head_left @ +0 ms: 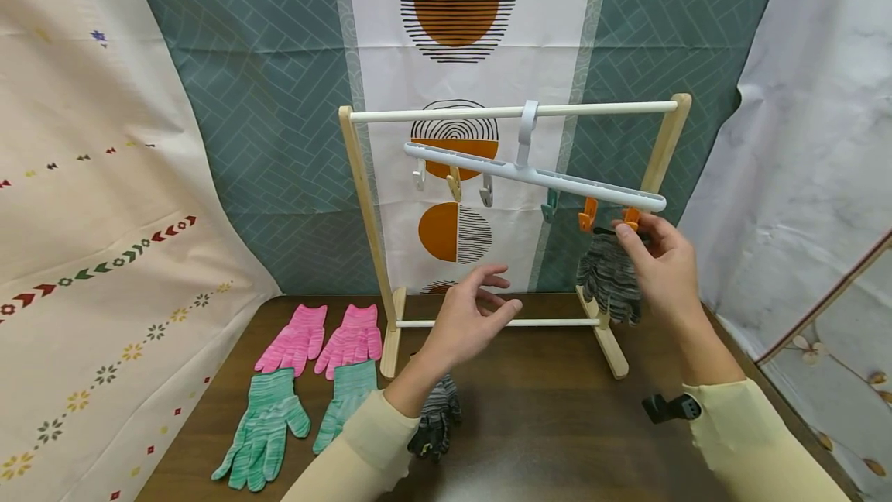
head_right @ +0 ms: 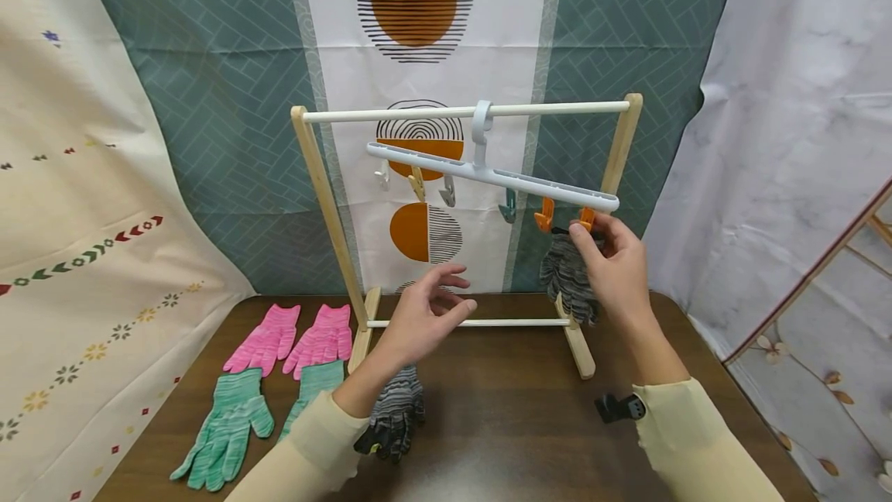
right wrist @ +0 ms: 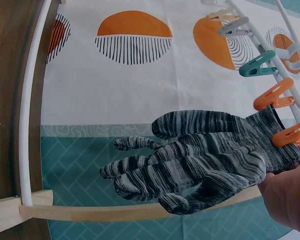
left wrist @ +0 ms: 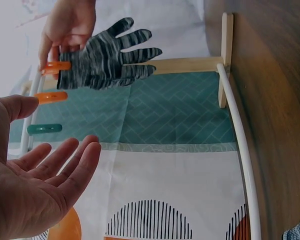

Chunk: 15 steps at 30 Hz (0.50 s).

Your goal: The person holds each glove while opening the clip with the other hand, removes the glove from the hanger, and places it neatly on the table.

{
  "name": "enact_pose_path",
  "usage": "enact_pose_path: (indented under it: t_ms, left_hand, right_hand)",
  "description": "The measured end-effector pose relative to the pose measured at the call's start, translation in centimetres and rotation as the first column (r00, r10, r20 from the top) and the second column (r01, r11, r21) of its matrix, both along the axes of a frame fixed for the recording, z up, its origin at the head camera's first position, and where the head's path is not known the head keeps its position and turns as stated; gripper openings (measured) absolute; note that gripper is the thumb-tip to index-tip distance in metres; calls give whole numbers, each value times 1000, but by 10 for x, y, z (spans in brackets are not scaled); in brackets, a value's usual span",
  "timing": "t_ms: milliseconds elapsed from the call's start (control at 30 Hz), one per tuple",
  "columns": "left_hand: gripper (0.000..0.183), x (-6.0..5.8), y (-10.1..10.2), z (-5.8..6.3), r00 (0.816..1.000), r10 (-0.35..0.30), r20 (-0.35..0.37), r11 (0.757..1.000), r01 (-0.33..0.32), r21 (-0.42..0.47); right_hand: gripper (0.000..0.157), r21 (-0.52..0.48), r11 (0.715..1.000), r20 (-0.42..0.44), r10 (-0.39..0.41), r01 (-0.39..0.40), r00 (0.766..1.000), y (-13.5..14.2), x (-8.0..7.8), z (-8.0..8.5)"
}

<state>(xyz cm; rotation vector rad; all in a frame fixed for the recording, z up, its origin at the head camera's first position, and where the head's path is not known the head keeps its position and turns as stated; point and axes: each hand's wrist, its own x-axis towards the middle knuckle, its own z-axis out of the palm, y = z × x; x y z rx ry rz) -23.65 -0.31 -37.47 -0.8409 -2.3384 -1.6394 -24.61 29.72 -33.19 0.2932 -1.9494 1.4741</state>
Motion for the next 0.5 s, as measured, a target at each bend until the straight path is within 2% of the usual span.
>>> enact_pose_path:
  t_ms: [200, 500]
  left_hand:
    - [53, 0, 3, 0, 1000, -4, -3, 1000, 4, 4]
    - [53, 0, 9, 1, 1000, -19, 14, 1000, 19, 6]
  right_hand:
    - [31, -31, 1000, -43, -4, 3, 999, -5, 8, -1]
    - [27, -42, 999, -34, -3, 2, 999, -12, 20, 1]
